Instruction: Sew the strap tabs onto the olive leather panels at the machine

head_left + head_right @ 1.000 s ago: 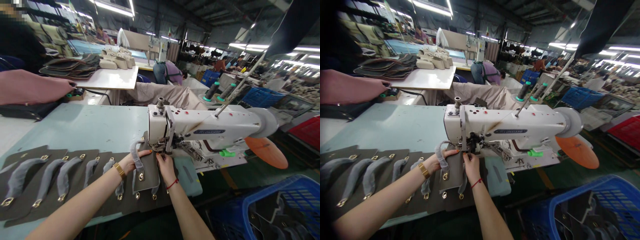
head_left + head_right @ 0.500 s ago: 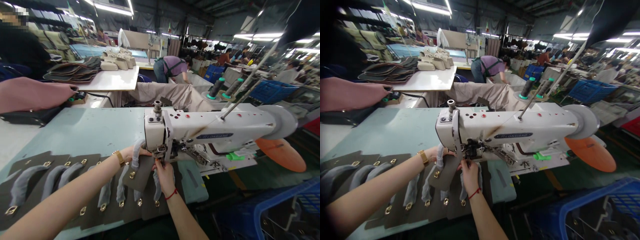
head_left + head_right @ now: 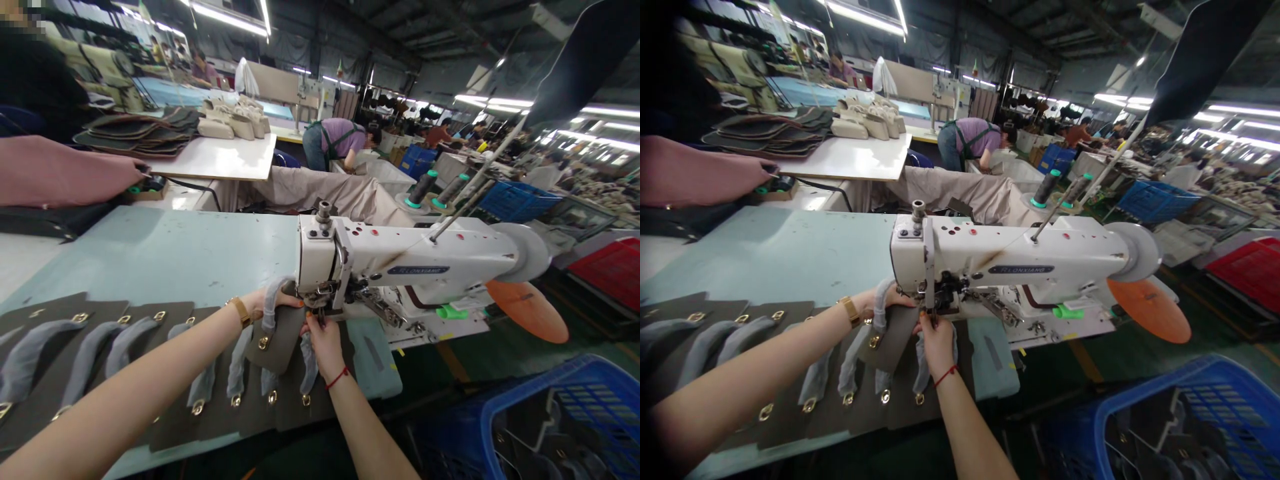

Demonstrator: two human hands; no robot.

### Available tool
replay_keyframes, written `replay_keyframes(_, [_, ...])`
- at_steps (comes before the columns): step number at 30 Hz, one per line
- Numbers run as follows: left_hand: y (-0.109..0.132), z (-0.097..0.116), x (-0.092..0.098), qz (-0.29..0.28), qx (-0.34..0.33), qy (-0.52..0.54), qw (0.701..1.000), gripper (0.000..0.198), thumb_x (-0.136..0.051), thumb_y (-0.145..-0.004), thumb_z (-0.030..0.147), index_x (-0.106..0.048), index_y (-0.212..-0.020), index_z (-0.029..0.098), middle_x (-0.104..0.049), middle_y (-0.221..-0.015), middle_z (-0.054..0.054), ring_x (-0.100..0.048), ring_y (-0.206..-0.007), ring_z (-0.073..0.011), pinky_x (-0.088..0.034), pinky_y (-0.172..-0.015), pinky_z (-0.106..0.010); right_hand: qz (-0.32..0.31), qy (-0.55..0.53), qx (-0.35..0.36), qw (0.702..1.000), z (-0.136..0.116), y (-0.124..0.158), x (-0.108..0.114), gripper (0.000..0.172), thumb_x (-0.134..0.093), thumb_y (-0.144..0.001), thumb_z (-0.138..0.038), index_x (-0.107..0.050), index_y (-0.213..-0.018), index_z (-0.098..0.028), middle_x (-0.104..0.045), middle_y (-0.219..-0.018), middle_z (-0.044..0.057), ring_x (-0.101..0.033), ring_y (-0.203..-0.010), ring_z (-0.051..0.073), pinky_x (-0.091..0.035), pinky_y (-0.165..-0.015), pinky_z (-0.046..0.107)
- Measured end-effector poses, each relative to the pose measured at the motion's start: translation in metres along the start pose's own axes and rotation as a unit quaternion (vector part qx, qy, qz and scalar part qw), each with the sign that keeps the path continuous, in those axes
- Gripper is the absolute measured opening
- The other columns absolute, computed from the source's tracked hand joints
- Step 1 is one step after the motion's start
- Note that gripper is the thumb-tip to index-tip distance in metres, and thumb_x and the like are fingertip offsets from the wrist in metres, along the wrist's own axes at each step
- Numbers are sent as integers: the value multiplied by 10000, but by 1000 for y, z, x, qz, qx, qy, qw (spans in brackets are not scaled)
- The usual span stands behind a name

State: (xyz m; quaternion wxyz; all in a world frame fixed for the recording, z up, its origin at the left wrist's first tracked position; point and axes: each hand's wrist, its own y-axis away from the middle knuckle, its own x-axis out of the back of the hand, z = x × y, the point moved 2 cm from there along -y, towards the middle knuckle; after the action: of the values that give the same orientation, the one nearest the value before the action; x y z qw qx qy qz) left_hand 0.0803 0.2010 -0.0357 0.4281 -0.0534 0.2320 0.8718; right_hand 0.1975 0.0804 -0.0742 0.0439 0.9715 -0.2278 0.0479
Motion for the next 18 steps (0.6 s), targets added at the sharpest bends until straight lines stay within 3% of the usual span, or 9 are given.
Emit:
replay_keyframes(10, [0, 8, 0, 31, -20, -8, 999, 429, -821, -527, 211, -722, -945, 199, -755, -836, -37, -699, -834, -272, -561, -771, -353, 11, -48, -16, 999, -2, -1, -7, 387, -531, -832, -458, -625, -615, -152, -667, -584, 65, -636, -536, 167, -470, -535, 228])
replay_keyframes(18, [-4, 17, 3, 67, -33, 20, 997, 452, -808, -435, 55, -734, -858, 198, -754, -898, -38, -660, -986, -301, -533, -853, -326, 22, -53, -15, 998, -10, 2, -10, 340, -524, -822, -391, -634, -601, -159, -675, -576, 65, -653, -548, 179, -478, -548, 233])
